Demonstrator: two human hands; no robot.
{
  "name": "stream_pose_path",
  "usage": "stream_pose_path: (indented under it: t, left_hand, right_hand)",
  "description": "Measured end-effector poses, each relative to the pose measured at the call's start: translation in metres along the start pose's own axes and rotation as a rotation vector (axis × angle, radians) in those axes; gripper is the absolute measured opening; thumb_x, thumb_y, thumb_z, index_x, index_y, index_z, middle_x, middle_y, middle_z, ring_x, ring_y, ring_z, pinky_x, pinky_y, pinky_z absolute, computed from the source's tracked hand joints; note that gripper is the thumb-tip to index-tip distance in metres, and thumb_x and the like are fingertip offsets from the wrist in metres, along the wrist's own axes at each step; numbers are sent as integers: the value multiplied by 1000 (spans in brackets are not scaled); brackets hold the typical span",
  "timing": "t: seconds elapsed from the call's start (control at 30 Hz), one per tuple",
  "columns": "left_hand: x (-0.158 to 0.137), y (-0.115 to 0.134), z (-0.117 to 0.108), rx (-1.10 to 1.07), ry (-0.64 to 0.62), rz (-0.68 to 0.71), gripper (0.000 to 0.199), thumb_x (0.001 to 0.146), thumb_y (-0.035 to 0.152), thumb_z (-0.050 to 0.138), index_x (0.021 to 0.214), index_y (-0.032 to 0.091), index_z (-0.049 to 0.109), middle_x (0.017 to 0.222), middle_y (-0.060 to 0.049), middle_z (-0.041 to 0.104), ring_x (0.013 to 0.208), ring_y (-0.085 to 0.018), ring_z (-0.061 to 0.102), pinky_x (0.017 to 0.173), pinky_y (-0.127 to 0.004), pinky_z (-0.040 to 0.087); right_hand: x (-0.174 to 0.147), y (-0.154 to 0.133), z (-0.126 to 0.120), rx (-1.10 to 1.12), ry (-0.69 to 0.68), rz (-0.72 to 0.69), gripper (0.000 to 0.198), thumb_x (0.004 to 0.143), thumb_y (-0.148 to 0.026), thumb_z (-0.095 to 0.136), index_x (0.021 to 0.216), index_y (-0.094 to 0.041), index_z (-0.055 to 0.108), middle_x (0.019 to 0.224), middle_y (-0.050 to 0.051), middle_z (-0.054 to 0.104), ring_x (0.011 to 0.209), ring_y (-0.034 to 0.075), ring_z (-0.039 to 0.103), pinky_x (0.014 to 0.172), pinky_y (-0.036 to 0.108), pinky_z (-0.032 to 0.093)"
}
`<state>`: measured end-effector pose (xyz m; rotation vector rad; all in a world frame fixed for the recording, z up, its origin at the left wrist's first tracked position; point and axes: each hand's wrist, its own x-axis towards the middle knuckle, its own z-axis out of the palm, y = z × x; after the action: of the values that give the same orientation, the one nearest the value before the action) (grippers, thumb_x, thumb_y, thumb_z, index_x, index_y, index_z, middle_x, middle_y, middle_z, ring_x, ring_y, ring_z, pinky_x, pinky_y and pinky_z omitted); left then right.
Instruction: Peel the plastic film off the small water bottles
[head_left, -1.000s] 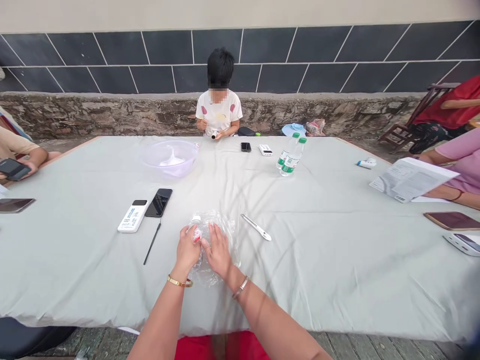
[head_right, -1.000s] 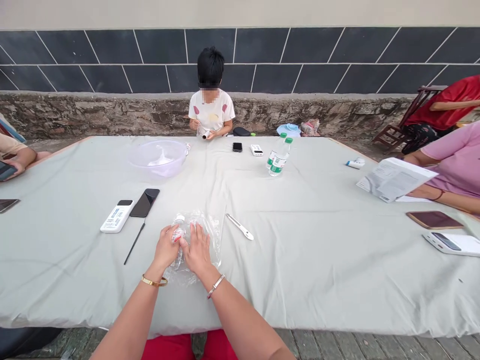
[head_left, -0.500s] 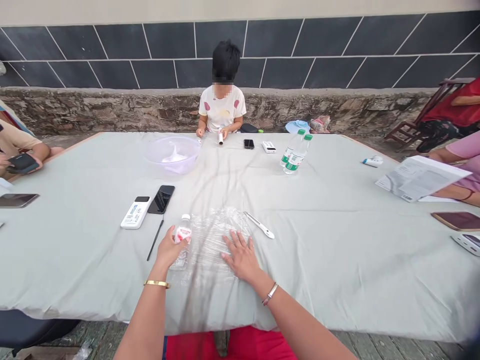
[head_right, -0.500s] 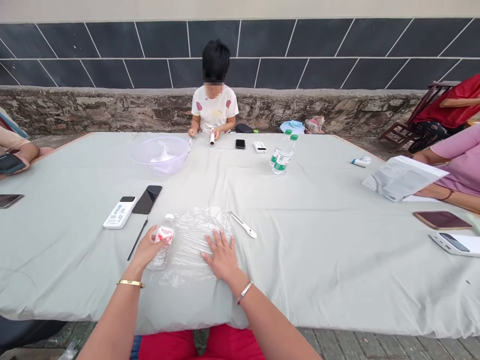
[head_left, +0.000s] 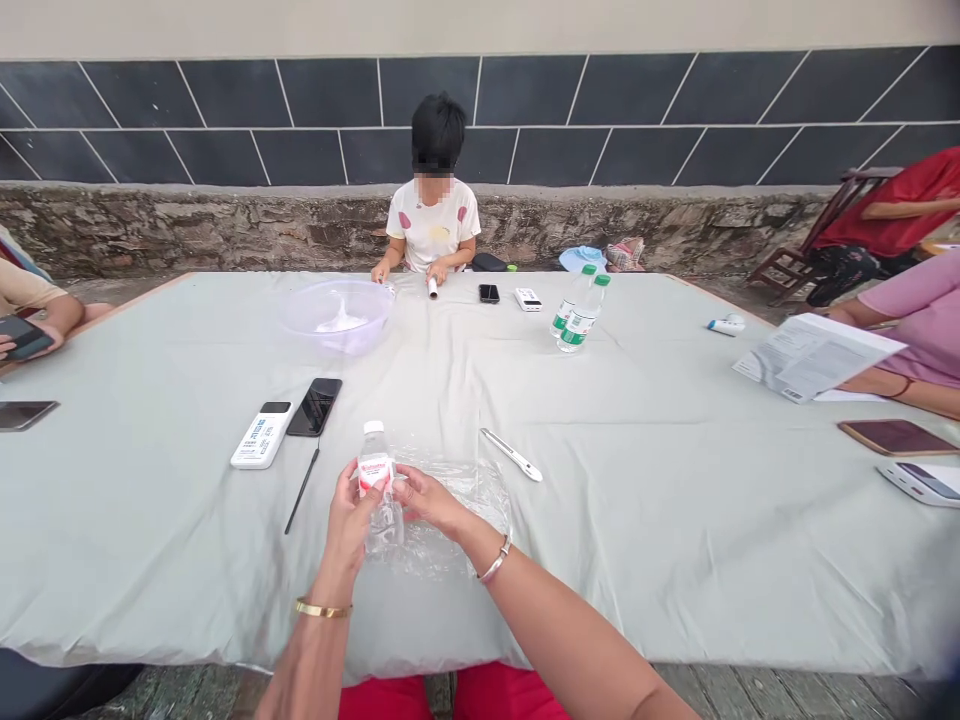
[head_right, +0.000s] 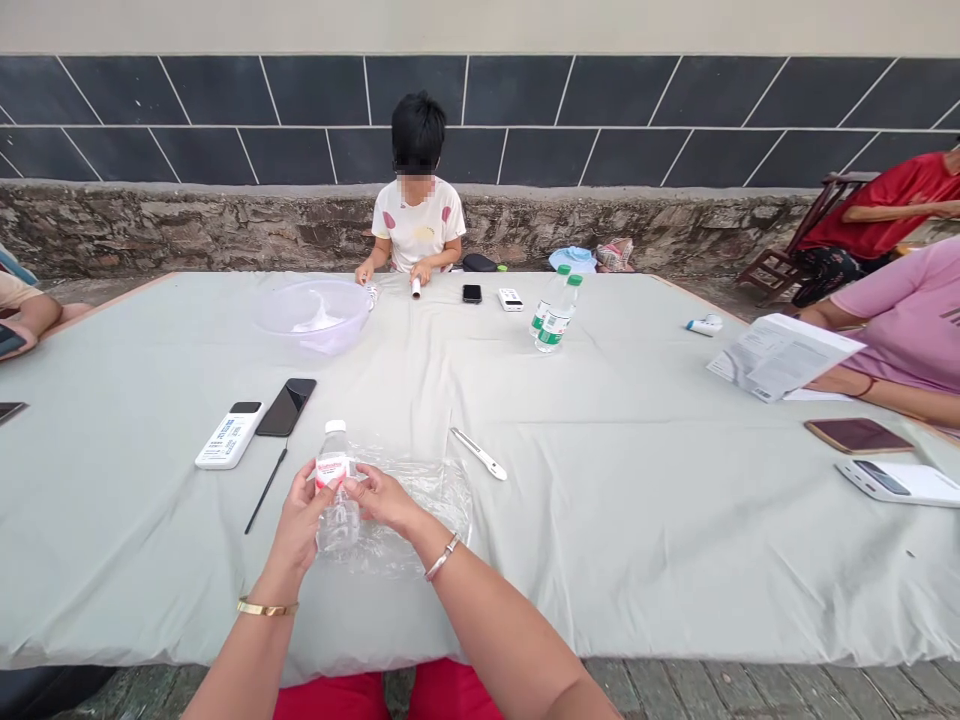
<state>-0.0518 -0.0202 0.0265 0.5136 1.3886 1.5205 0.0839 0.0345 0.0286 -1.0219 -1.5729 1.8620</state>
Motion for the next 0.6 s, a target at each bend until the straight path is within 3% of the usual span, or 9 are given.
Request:
stream_pose_path:
  t: [0.13,0.27,0.33,0.43,0.53,0.6]
  left_hand:
    - [-9,-4,5,74,-178,-49,68,70,42,69,130,23,45,125,-12,55,111,-24,56,86,-33,47]
    - [-3,-8,-5,241,-376,-13,72,71,44,69,135,25,43,135,-12,47,123,-27,45,88,-32,45]
    - [2,-11,-13,326,-528,-16,87,66,40,74,142,27,33,135,-12,45,117,-26,49,81,-30,47]
    - [9,-19,-25,431,-693,-87,101,60,34,78,145,25,25,117,-10,54,87,-17,57,68,-26,46]
    - [14,-23,-27,527,-708,-120,87,63,30,73,141,17,35,89,-3,57,70,-12,52,67,-26,44]
    - [14,-22,-23,660,-659,-84,75,66,28,67,136,15,42,86,-2,56,69,-13,52,69,-28,44]
  right_hand:
    - [-2,-2,-2,281,-89,36,56,60,-52,76,103,-18,63,92,4,66,80,18,61,72,31,49]
    - [-11,3,-12,459,-102,114,51,61,-50,77,99,-18,64,88,5,66,75,18,62,67,30,49]
    - [-14,8,-17,523,-107,132,48,63,-49,76,98,-18,64,87,5,66,74,17,62,66,30,49]
    - [-16,11,-22,571,-72,151,42,63,-49,76,87,-17,64,75,1,63,66,14,60,63,28,49]
    - [-16,8,-26,548,-58,152,42,59,-48,79,81,-16,63,68,-1,60,60,11,57,59,24,47]
    - [-16,4,-27,515,-70,140,44,57,-47,80,82,-16,63,69,-1,60,60,11,57,60,25,47]
